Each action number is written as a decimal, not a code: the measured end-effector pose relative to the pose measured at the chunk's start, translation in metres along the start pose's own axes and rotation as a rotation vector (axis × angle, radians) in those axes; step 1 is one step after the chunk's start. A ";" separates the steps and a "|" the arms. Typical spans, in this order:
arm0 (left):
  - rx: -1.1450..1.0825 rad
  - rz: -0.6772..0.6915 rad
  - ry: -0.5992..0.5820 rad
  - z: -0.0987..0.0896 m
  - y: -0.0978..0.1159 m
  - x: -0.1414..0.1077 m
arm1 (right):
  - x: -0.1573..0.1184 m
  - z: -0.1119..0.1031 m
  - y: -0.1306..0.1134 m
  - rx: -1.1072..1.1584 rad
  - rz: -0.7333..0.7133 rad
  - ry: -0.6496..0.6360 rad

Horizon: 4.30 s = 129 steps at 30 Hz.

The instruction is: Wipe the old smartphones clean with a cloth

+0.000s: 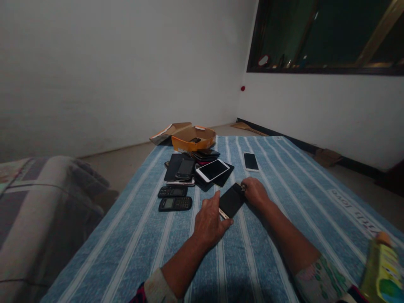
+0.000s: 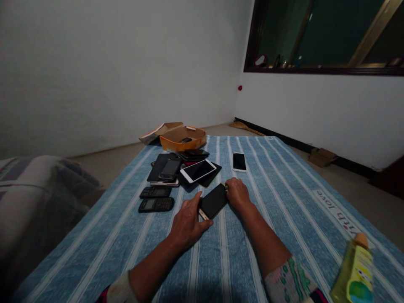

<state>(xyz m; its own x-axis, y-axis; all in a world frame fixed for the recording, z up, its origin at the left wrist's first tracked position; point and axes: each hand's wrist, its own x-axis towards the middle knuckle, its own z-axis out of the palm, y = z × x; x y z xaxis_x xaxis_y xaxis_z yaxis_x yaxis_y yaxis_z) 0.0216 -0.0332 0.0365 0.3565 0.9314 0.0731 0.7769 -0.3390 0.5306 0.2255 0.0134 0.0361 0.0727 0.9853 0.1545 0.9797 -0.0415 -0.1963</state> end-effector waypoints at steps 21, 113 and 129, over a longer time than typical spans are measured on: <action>0.088 0.039 0.051 0.006 0.005 -0.005 | -0.061 0.005 -0.031 0.116 0.056 0.061; 0.006 0.203 0.104 0.015 -0.027 -0.008 | -0.089 0.035 -0.062 0.194 -0.208 0.110; 0.123 0.121 0.014 0.008 -0.019 -0.010 | -0.091 0.029 -0.072 0.193 -0.152 0.069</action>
<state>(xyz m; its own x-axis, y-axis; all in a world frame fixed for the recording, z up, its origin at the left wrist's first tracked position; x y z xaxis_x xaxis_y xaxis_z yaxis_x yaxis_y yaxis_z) 0.0071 -0.0375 0.0193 0.4445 0.8844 0.1427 0.7868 -0.4615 0.4098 0.1426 -0.0683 0.0086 -0.0534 0.9639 0.2610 0.9271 0.1450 -0.3457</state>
